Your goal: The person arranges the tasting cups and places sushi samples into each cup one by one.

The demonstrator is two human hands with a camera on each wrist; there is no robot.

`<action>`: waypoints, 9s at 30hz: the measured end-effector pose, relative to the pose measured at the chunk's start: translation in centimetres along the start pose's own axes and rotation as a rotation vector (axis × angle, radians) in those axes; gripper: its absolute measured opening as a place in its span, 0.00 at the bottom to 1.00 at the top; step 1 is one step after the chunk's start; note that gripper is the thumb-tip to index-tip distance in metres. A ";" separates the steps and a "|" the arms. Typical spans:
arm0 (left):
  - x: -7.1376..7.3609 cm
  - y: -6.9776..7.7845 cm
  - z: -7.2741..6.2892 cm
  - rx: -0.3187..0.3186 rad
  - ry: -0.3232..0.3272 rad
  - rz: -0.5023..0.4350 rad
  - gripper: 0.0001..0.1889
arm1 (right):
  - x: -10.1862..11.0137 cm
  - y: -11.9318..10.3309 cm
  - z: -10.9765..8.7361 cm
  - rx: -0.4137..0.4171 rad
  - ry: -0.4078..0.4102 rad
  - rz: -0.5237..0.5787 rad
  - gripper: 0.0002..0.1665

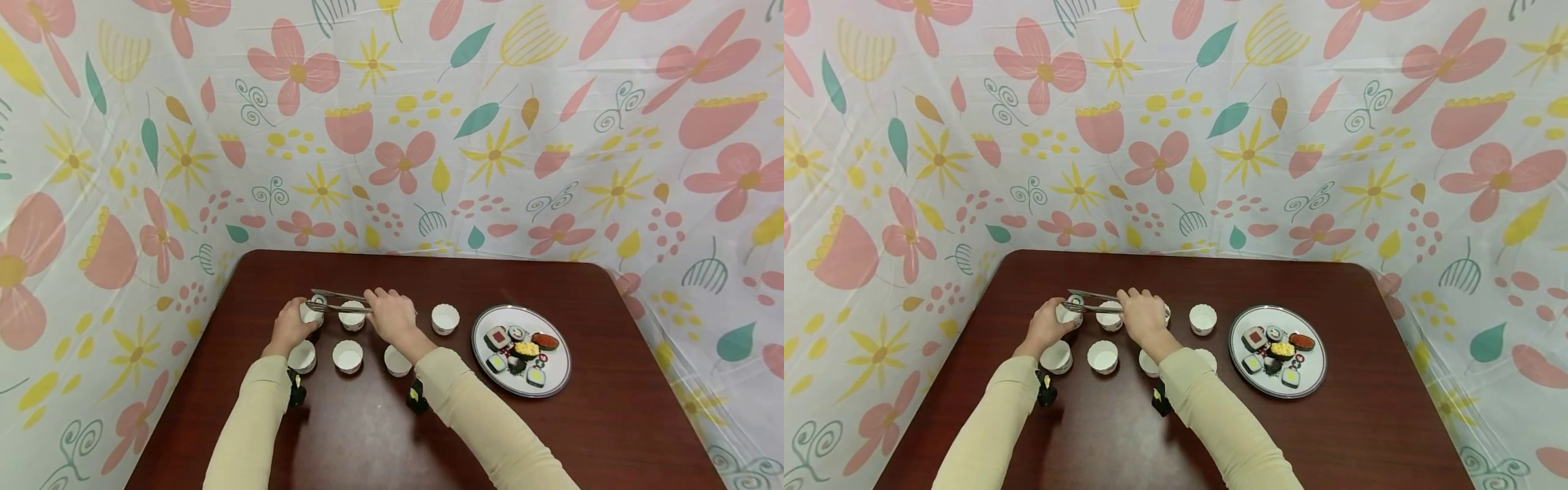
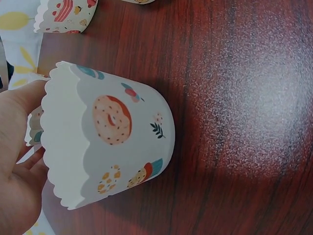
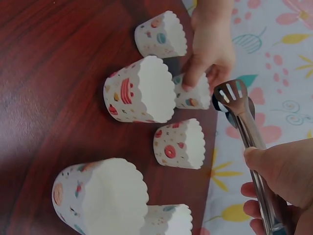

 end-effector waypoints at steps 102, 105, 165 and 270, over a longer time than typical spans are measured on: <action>0.1 0.3 -0.5 0.007 -0.011 -0.010 0.35 | 3.7 22.4 -19.1 -0.171 0.182 0.017 0.24; 0.1 0.5 -0.6 0.003 -0.008 -0.005 0.34 | 4.1 23.4 -19.8 -0.196 0.170 0.018 0.25; -0.2 0.1 -0.3 -0.006 -0.002 0.001 0.35 | 2.4 27.6 -21.4 -0.325 -0.206 0.037 0.14; -4.9 7.4 -0.7 -0.173 -0.087 0.028 0.41 | 4.2 26.1 -21.7 -0.342 0.003 0.058 0.15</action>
Point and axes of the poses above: each hand's wrist, its own z-axis towards the middle knuckle, its own x-axis out of the back of the hand, y = z × x, the point moved 3 cm from there along z, towards the middle knuckle
